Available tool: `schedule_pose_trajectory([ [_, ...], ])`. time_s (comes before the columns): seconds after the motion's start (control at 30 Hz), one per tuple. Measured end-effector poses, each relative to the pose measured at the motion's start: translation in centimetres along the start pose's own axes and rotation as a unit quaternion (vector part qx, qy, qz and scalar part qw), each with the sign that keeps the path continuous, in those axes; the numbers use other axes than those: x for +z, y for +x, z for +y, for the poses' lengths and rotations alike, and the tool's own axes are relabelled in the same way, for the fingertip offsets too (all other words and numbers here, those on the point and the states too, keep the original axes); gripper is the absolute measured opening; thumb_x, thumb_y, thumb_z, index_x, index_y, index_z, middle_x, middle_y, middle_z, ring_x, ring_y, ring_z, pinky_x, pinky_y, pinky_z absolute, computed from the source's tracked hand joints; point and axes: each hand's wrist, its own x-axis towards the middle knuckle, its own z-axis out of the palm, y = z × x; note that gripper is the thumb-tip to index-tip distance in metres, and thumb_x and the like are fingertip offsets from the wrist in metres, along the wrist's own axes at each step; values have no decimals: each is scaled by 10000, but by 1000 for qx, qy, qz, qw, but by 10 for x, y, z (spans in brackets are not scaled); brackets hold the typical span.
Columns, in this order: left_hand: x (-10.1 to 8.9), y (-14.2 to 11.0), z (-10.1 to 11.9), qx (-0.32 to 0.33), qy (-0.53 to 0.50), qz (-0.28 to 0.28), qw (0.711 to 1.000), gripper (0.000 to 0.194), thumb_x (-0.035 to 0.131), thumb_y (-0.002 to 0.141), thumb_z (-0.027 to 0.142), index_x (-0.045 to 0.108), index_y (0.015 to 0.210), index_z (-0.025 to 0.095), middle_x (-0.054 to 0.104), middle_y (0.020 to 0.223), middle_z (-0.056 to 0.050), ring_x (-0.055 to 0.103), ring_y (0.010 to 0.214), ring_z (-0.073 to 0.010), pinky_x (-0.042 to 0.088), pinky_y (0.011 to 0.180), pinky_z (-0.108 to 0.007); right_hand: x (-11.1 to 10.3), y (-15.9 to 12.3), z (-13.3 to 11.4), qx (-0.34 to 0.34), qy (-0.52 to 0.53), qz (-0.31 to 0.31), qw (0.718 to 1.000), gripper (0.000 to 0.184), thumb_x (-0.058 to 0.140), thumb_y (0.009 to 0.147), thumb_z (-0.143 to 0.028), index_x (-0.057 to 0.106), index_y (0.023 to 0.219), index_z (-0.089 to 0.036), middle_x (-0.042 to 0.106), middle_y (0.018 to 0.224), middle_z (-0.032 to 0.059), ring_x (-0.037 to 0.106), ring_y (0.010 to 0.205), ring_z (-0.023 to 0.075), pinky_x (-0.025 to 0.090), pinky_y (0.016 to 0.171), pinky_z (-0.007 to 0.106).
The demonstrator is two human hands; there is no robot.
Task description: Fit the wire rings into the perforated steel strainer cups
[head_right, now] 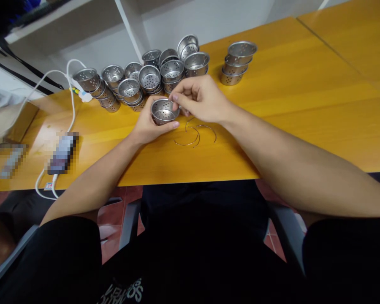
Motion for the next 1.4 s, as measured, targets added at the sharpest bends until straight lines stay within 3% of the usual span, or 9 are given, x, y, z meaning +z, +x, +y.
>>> schedule_pose_trajectory([
  [0.2, -4, 1, -5, -4, 11, 4, 1000, 1036, 1040, 1018, 829, 520, 1741, 301, 738, 1623, -139, 817, 1522, -377, 683, 1375, -595, -11, -1, 9, -3, -56, 56, 997, 667, 1012, 1117, -912, 865, 1354, -306, 885, 936, 21, 627, 693, 203, 537, 690, 429],
  [0.37, -6, 2, -9, 10, 20, 17, 1000, 1029, 1068, 1019, 769, 495, 1747, 320, 728, 1656, -145, 815, 1539, -380, 693, 1365, -588, -13, -3, 6, 38, -111, 68, 991, 469, 978, 1184, -784, 779, 1144, -362, 870, 931, 26, 668, 800, 263, 523, 708, 451],
  [0.47, -5, 1, -8, 8, 28, 20, 999, 1043, 1068, 1022, 757, 479, 1773, 336, 721, 1670, -150, 811, 1541, -381, 698, 1358, -587, -8, -3, 3, 48, -153, 67, 985, 442, 964, 1194, -677, 733, 1053, -328, 722, 761, 6, 561, 686, 239, 442, 657, 437],
  [0.57, -4, 1, -5, -3, 33, 12, 999, 1090, 1053, 1006, 826, 460, 1783, 343, 720, 1668, -148, 805, 1536, -383, 681, 1366, -593, 0, -4, 3, 45, -206, 66, 975, 347, 932, 1202, -442, 699, 982, -309, 537, 653, -35, 435, 641, 210, 379, 659, 428],
  [0.67, -3, 2, -1, -12, 26, 8, 1000, 1129, 1039, 966, 919, 469, 1744, 331, 731, 1626, -137, 809, 1521, -387, 665, 1372, -610, 9, -4, 5, 52, -226, 58, 971, 289, 891, 1193, -306, 694, 982, -303, 489, 629, -49, 416, 621, 208, 353, 657, 427],
  [0.97, -2, 4, 9, -35, 40, 29, 998, 1116, 1083, 903, 931, 533, 1653, 313, 758, 1581, -131, 824, 1511, -400, 676, 1368, -616, 19, -5, 5, 89, -186, 87, 975, 491, 945, 1210, -660, 667, 988, -322, 549, 696, -9, 435, 637, 232, 342, 606, 427],
  [1.2, -1, 7, 14, -52, 50, 37, 997, 1165, 1083, 845, 993, 559, 1623, 301, 765, 1557, -142, 797, 1574, -439, 636, 1419, -658, 28, -5, 7, 80, -146, 113, 980, 466, 994, 1108, -720, 706, 1058, -357, 497, 639, -37, 454, 625, 254, 397, 594, 446],
  [1.3, -1, 8, 16, -54, 43, 39, 997, 1148, 1047, 859, 1025, 576, 1604, 290, 780, 1522, -137, 826, 1513, -419, 647, 1403, -657, 30, -4, 9, 68, -115, 118, 984, 423, 996, 1078, -720, 735, 1073, -387, 480, 605, -43, 475, 633, 263, 451, 590, 466],
  [1.4, -1, 7, 21, -49, 30, 35, 998, 1190, 1069, 816, 1036, 579, 1609, 295, 786, 1528, -133, 845, 1457, -397, 669, 1373, -631, 30, -3, 10, 64, -117, 120, 984, 400, 995, 1065, -693, 751, 1040, -378, 492, 621, -34, 447, 607, 254, 421, 552, 466],
])
